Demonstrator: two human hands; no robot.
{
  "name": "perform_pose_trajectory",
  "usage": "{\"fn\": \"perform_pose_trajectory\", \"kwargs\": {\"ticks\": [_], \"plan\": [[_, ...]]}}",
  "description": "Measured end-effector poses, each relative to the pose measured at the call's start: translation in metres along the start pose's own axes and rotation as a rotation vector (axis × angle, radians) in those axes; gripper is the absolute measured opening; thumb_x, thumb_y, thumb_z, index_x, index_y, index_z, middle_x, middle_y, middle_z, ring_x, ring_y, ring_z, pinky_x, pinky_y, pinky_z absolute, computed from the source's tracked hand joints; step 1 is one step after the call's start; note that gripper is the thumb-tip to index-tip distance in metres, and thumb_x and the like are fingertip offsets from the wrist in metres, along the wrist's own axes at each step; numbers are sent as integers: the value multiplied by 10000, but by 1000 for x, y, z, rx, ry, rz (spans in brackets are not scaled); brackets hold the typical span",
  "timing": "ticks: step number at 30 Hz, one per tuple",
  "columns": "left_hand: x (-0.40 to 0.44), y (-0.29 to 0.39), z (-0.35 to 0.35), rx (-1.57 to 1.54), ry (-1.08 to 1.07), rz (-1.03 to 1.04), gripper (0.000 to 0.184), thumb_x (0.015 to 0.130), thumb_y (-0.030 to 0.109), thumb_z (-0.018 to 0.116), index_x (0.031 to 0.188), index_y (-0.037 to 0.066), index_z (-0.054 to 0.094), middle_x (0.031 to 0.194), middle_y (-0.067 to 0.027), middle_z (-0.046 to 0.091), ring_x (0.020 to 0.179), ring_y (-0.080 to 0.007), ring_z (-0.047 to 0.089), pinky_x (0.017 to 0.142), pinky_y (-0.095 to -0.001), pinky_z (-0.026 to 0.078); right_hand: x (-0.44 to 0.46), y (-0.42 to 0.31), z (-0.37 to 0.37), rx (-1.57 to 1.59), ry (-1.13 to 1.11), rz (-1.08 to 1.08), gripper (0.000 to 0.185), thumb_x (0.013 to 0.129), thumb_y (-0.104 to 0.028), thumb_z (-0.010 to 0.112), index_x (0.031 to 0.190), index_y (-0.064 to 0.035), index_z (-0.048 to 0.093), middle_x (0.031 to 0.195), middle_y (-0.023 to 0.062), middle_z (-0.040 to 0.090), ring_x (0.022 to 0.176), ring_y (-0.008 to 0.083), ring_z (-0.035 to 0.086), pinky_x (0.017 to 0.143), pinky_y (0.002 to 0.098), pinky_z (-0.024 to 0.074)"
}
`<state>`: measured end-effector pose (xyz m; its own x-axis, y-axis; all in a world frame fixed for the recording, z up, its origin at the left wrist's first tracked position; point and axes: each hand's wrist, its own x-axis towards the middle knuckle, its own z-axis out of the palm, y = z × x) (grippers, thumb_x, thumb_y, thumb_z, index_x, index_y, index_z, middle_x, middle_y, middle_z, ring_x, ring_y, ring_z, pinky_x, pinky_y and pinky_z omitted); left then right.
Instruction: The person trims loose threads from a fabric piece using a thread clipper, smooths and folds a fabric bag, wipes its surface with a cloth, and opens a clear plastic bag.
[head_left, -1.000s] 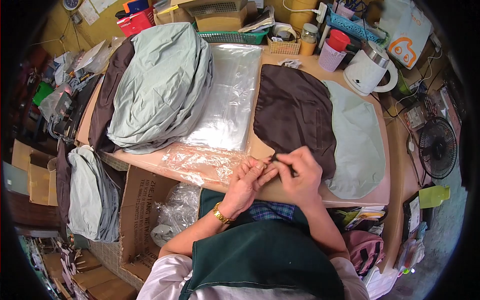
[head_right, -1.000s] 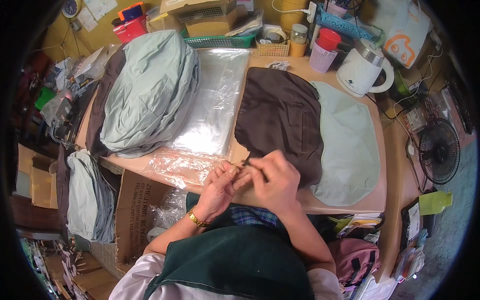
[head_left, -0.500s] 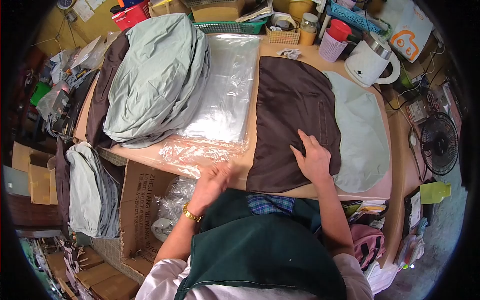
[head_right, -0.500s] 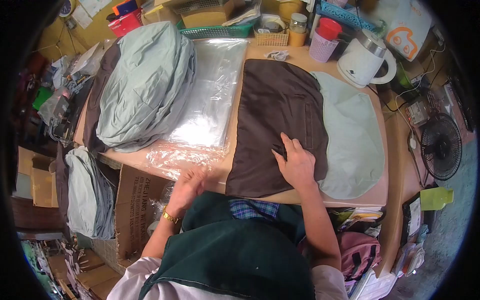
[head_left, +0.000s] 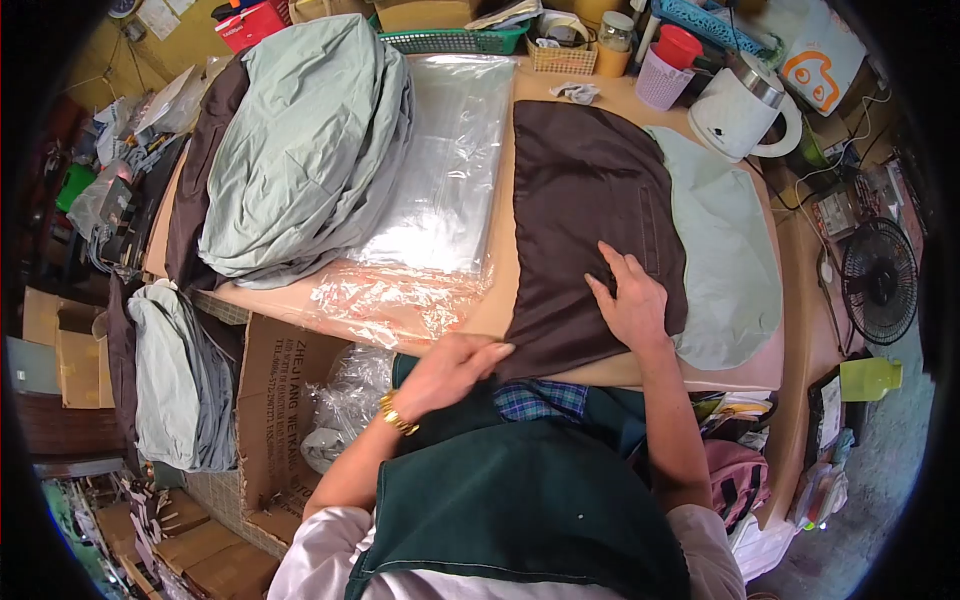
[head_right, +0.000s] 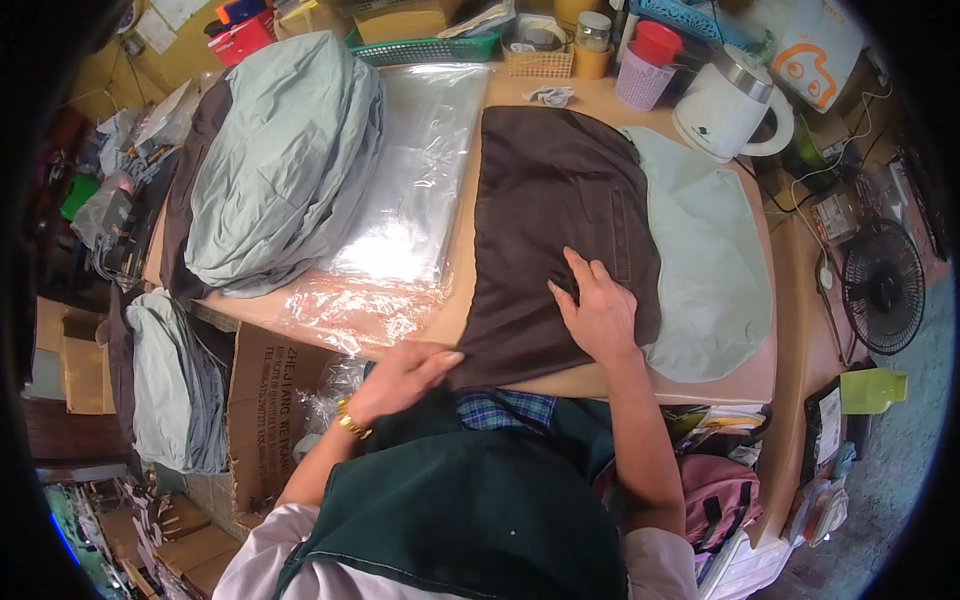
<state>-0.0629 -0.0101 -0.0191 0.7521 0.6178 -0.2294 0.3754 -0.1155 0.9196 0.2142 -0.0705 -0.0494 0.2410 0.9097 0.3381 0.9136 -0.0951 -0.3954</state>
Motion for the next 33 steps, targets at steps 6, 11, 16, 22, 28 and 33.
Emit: {"fn": "perform_pose_trajectory", "kwargs": {"ticks": [6,11,16,22,28,33], "plan": [[-85,-21,-74,-266,405,-15,238,889,68,672,1110,10,606,977,-17,624,800,-120,578,698,-257,461,0,3,1,-59,-21,36,463,841,-216,702,1273,-103,578,946,123,598,789,325,641,680,406,518],[-61,-1,-64,-599,418,73,553,896,39,647,1394,10,411,1368,-140,486,1235,-217,519,983,-335,466,-1,4,4,-116,27,11,481,831,-254,707,1270,-105,578,915,113,583,758,298,652,675,410,520],[21,5,25,-339,429,186,530,959,202,597,1395,-19,393,1249,-188,576,1136,-228,599,917,-325,499,0,0,0,-71,16,39,458,836,-219,703,1261,-100,583,931,123,598,783,322,646,686,414,519],[13,-9,8,138,-45,-15,246,964,236,598,923,-1,645,584,7,472,558,-104,414,527,-291,355,-1,3,1,-55,15,41,446,838,-218,702,1252,-100,587,951,124,609,794,329,646,690,414,519],[-23,-22,-12,-150,72,-22,350,980,296,585,740,42,606,555,51,382,528,-51,311,486,-257,254,0,3,2,-36,-8,46,459,849,-261,693,1268,-116,576,961,116,607,807,331,648,701,423,519],[-43,-46,-20,-787,69,-67,349,986,334,572,736,92,591,516,73,360,468,-43,301,465,-227,258,-1,1,-3,-34,-68,81,465,873,-305,673,1285,-116,569,1009,135,609,847,341,646,723,425,517]]}}
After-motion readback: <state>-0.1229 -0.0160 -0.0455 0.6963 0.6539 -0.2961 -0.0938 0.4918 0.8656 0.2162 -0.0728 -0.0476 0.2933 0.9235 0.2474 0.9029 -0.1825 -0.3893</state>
